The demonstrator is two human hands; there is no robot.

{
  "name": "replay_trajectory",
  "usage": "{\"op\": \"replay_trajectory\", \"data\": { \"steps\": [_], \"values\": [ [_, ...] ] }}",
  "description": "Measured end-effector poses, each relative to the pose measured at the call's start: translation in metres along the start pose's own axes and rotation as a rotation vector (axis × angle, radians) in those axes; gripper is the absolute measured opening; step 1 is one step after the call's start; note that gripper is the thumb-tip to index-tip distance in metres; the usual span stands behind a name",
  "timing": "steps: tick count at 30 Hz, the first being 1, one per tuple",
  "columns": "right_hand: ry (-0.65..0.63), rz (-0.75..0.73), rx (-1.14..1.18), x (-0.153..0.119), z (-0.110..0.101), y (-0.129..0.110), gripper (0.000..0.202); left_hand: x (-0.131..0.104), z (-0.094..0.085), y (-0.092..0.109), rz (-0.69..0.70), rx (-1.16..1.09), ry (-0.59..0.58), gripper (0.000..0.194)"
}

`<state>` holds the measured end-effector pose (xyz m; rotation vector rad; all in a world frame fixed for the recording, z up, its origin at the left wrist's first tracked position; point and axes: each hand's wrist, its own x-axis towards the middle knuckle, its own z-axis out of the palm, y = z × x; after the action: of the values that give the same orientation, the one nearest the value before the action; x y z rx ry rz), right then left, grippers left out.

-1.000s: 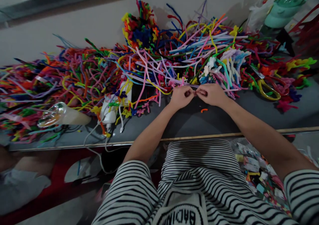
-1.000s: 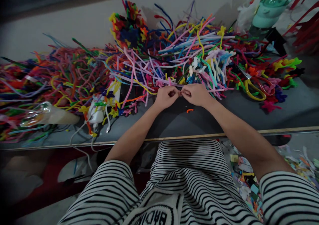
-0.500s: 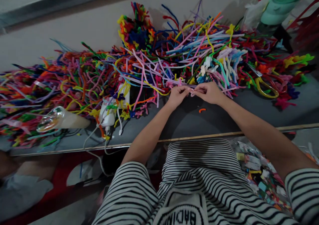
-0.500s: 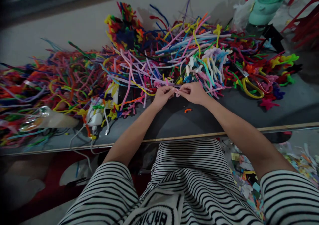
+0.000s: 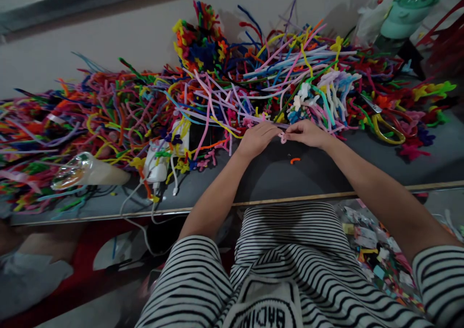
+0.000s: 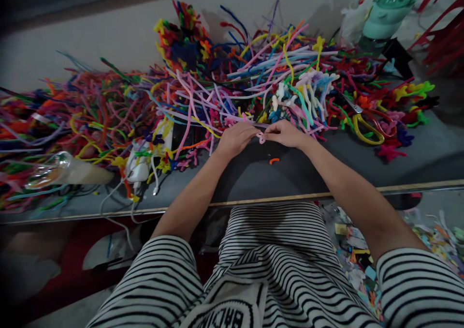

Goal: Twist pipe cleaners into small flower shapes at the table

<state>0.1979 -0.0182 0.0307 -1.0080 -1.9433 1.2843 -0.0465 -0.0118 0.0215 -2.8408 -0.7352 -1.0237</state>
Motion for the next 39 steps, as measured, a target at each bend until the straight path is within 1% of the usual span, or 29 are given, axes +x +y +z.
{"op": "replay_trajectory", "data": {
  "steps": [3, 6, 9, 11, 12, 15, 17, 19, 21, 24, 28, 33, 34, 36, 38, 39],
  "values": [
    [-0.068, -0.006, 0.035, -0.001, -0.003, -0.002, 0.043, 0.000, -0.002, 0.000, 0.054, 0.061, -0.031, 0.028],
    [-0.110, -0.018, 0.018, 0.000, -0.004, -0.003, 0.041, 0.001, -0.003, 0.004, 0.083, 0.122, -0.080, 0.027],
    [-0.098, -0.026, -0.035, -0.001, -0.003, -0.004, 0.041, 0.004, 0.000, 0.011, 0.045, 0.072, -0.082, 0.027],
    [-0.009, -0.045, -0.121, -0.003, 0.001, -0.006, 0.040, 0.007, 0.004, 0.016, -0.068, -0.027, -0.040, 0.029],
    [0.057, -0.067, -0.191, -0.004, 0.003, -0.007, 0.037, 0.008, 0.006, 0.018, -0.160, -0.094, -0.014, 0.030],
    [0.245, -0.165, -0.409, -0.010, 0.009, -0.012, 0.028, 0.011, 0.016, 0.021, -0.506, -0.400, 0.028, 0.037],
    [0.306, -0.199, -0.458, -0.012, 0.011, -0.014, 0.025, 0.011, 0.021, 0.020, -0.685, -0.655, 0.046, 0.040],
    [0.313, -0.182, -0.420, -0.013, 0.011, -0.016, 0.025, 0.011, 0.023, 0.019, -0.753, -0.852, 0.071, 0.043],
    [0.285, -0.142, -0.343, -0.013, 0.009, -0.016, 0.029, 0.011, 0.024, 0.017, -0.757, -0.951, 0.091, 0.044],
    [0.218, -0.079, -0.205, -0.010, 0.007, -0.014, 0.036, 0.010, 0.021, 0.013, -0.764, -1.003, 0.081, 0.047],
    [0.154, -0.022, -0.084, -0.007, 0.006, -0.011, 0.038, 0.009, 0.017, 0.009, -0.750, -1.023, 0.011, 0.048],
    [0.109, 0.002, -0.051, -0.005, 0.007, -0.007, 0.035, 0.007, 0.015, 0.006, -0.706, -0.998, -0.084, 0.046],
    [0.111, 0.005, -0.047, -0.004, 0.006, -0.006, 0.034, 0.007, 0.015, 0.006, -0.693, -0.964, -0.081, 0.045],
    [0.118, 0.014, -0.035, -0.003, 0.005, -0.004, 0.034, 0.007, 0.014, 0.006, -0.641, -0.844, -0.038, 0.041],
    [0.111, 0.024, -0.016, -0.002, 0.004, -0.003, 0.034, 0.006, 0.013, 0.005, -0.578, -0.729, 0.044, 0.036],
    [0.103, 0.028, -0.007, -0.001, 0.004, -0.003, 0.034, 0.006, 0.013, 0.005, -0.556, -0.705, 0.081, 0.034]
  ]
}}
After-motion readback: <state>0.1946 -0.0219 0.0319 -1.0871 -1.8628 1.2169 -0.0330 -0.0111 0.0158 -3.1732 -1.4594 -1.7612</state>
